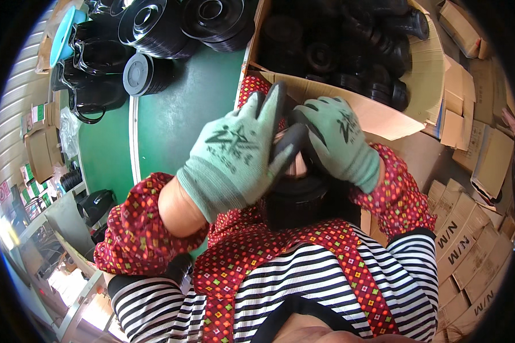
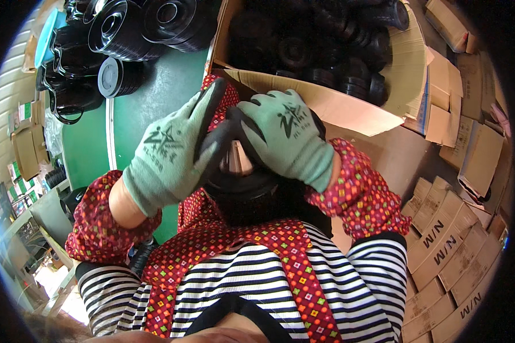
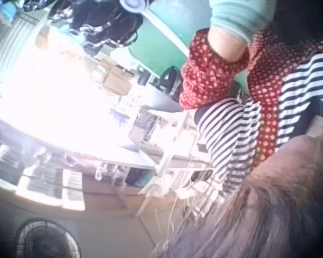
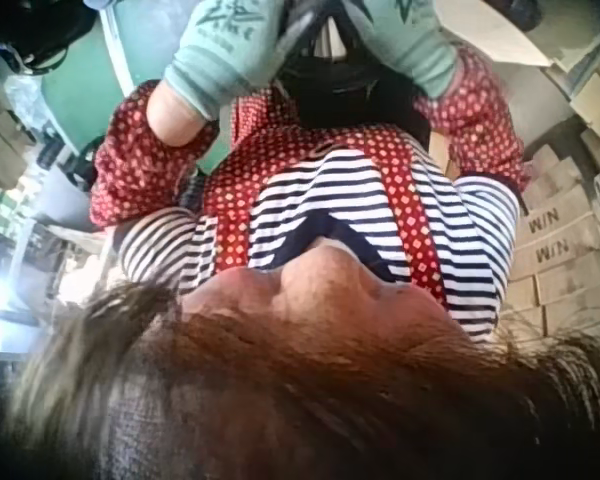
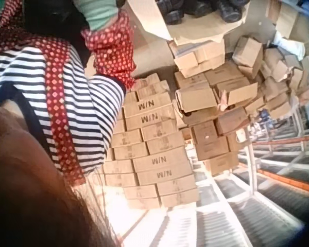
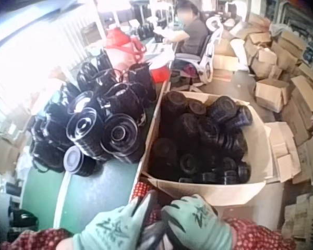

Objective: The person repeatedly picks up a black kettle body and a lid from a green workbench, inserts a metal rod into the kettle, and secures the lid. The person then places the assembled kettle back on the table. This process is repeated for multiple kettles.

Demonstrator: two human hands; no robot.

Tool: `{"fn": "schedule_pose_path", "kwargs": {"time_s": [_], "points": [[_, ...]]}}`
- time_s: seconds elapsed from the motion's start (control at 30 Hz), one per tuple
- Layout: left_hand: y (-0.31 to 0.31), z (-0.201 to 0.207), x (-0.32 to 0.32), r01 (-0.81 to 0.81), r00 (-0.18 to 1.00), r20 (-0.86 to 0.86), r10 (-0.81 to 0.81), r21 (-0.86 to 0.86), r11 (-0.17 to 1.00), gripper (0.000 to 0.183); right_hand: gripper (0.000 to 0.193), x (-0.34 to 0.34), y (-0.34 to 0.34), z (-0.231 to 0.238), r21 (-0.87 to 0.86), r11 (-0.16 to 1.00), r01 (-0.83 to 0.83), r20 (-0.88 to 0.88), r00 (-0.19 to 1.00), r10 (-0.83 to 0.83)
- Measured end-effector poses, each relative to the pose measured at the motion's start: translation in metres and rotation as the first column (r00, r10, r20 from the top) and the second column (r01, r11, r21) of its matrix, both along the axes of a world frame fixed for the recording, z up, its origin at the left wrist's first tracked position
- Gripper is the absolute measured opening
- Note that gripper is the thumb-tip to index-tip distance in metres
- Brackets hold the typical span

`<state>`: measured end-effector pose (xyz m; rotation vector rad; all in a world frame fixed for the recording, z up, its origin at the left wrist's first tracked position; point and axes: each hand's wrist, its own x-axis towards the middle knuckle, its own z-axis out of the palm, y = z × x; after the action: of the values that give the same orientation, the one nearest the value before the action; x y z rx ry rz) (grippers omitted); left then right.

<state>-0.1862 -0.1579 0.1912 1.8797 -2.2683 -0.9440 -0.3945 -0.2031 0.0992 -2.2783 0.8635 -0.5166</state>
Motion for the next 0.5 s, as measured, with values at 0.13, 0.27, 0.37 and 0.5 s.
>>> {"fn": "schedule_pose_path", "kwargs": {"time_s": [0.13,0.27,0.37,0.5], "points": [[-0.025,-0.046,0.030,0.084,0.970,-0.232,-0.074,0.036,0.996,0.047,0.055,-0.010,0.014,0.057,-0.015,1.000,-0.002,-0.249,0.968,-0.001],[-0.044,-0.097,0.041,0.213,0.880,-0.453,-0.144,0.105,0.972,0.035,0.058,-0.008,0.022,0.068,-0.211,0.977,-0.017,-0.350,0.935,-0.059],[-0.049,-0.141,0.039,0.178,0.806,-0.548,-0.223,-0.134,0.975,0.037,0.063,0.003,0.020,0.091,-0.107,0.993,-0.050,-0.549,0.836,-0.017],[-0.051,-0.146,0.039,0.194,0.781,-0.577,-0.239,-0.140,0.971,0.037,0.065,0.003,0.023,0.086,-0.131,0.990,-0.059,-0.591,0.806,-0.030]]}}
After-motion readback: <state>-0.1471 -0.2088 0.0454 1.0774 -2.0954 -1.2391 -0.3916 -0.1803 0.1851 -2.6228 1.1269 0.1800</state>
